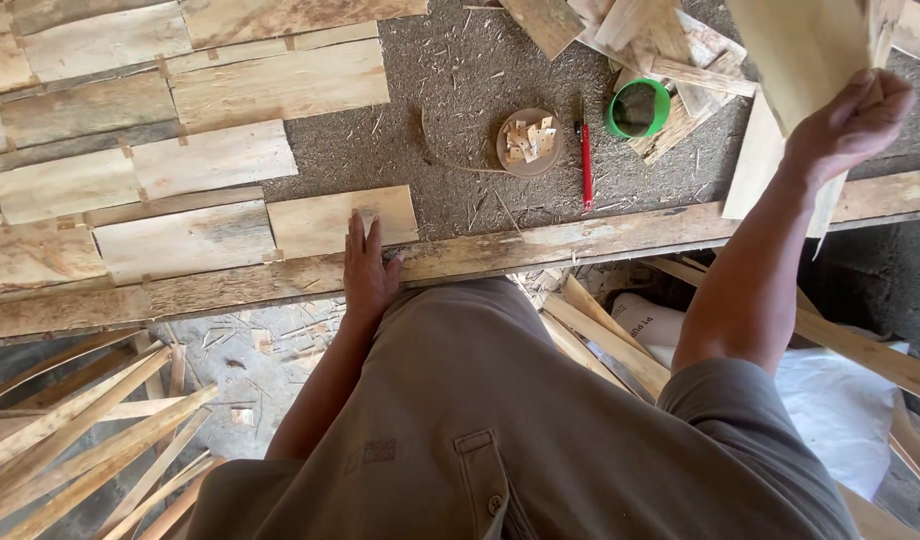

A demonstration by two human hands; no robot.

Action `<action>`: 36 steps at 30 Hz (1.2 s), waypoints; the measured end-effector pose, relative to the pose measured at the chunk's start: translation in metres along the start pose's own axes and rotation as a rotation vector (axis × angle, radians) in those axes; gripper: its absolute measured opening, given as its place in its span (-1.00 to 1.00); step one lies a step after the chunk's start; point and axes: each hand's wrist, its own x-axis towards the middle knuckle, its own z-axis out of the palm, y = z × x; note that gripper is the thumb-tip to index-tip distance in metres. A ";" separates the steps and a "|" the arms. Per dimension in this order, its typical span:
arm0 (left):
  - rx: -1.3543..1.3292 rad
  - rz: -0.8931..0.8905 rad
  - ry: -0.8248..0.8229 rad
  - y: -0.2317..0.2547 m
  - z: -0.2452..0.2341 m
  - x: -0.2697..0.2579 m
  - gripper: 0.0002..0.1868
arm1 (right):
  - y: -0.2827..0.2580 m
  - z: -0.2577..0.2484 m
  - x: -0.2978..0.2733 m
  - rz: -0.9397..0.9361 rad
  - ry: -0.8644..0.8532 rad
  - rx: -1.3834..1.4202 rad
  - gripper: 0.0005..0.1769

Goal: Carving a small wooden piece and attaching wooden strips to a wall surface.

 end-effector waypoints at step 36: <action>-1.772 -0.178 0.061 0.106 -0.070 0.129 -0.44 | -0.462 0.016 -0.186 -0.167 -0.599 0.529 -0.86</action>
